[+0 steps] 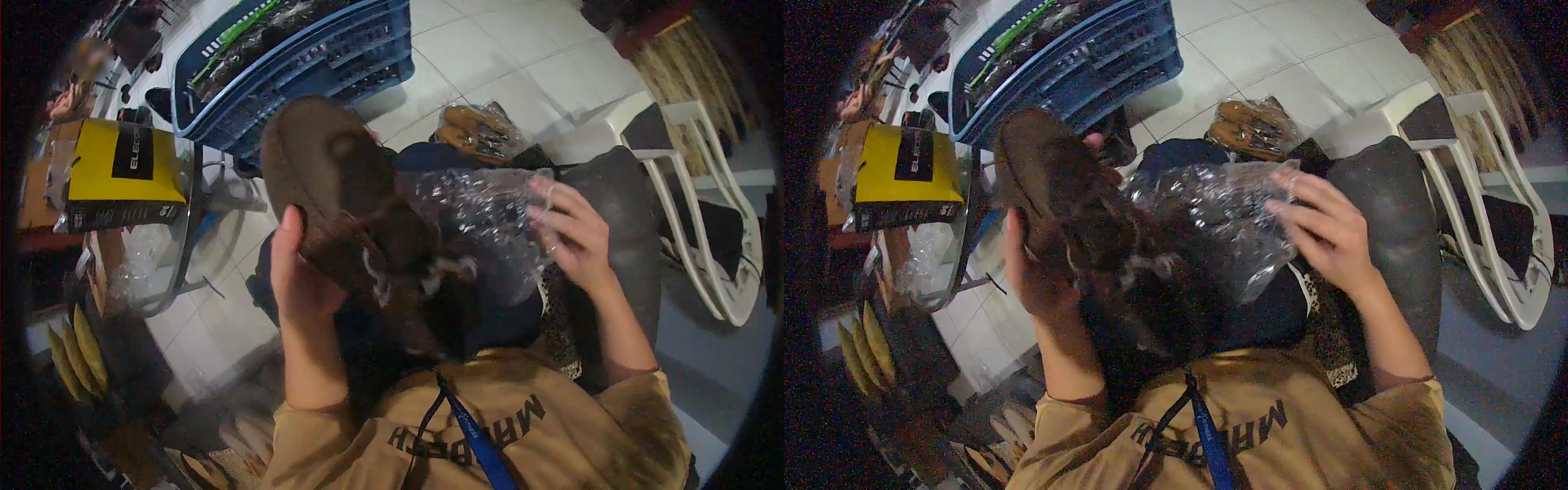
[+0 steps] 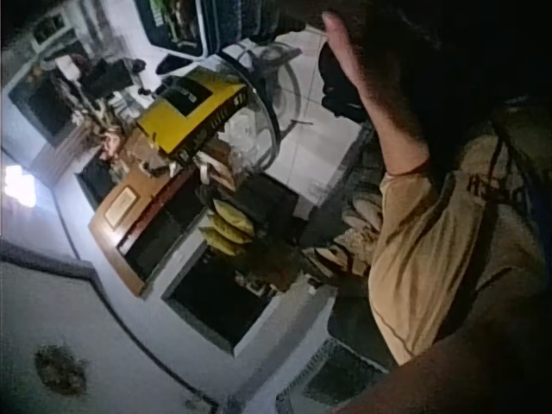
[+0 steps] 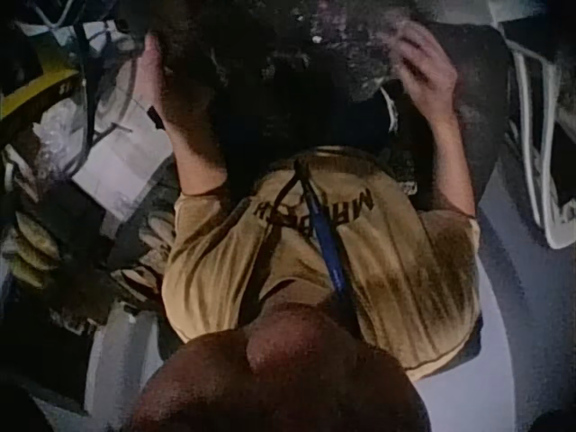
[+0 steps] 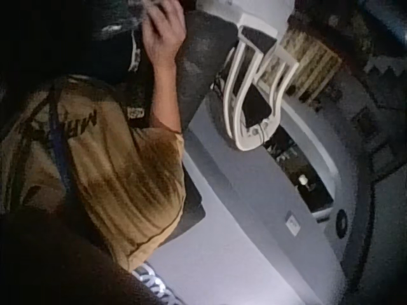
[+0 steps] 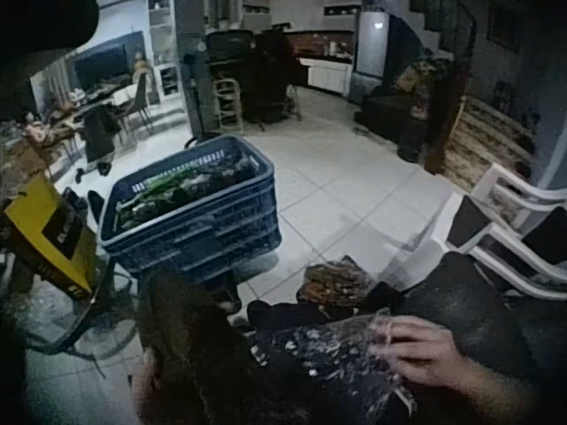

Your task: The person is lacing a leather boat shoe and adjusting the lace tension.

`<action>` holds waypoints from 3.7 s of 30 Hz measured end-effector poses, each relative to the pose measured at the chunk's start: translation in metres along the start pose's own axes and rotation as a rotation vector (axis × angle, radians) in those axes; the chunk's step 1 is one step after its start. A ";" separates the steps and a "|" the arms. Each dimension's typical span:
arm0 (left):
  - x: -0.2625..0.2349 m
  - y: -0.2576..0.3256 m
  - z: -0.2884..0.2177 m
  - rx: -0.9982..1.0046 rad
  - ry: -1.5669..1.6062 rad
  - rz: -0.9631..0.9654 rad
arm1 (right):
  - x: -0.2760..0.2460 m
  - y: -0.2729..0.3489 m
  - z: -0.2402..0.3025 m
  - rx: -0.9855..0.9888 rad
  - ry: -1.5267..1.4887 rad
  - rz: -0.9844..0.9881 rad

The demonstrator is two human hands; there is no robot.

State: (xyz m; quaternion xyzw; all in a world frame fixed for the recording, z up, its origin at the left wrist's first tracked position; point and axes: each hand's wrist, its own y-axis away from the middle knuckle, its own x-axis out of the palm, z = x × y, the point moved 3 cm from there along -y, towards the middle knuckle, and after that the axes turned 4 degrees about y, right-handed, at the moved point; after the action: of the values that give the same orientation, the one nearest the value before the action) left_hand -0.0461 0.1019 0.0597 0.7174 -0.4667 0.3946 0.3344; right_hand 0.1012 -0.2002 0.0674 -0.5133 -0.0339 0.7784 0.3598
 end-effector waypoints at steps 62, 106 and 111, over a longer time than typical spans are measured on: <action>0.150 -0.037 0.046 0.284 -1.236 1.250 | -0.039 0.045 -0.001 0.903 -1.227 -0.841; 0.074 0.034 0.006 0.799 -1.228 0.489 | 0.003 0.006 0.030 0.478 -0.904 -0.281; 0.082 0.025 0.067 1.064 -1.592 0.426 | 0.009 0.012 -0.021 0.434 -1.746 -0.038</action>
State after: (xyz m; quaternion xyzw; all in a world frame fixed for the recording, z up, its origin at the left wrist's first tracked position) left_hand -0.0317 0.0030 0.1030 0.7315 -0.4367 0.0064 -0.5236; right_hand 0.1102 -0.2106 0.0453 0.3406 -0.1560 0.8746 0.3077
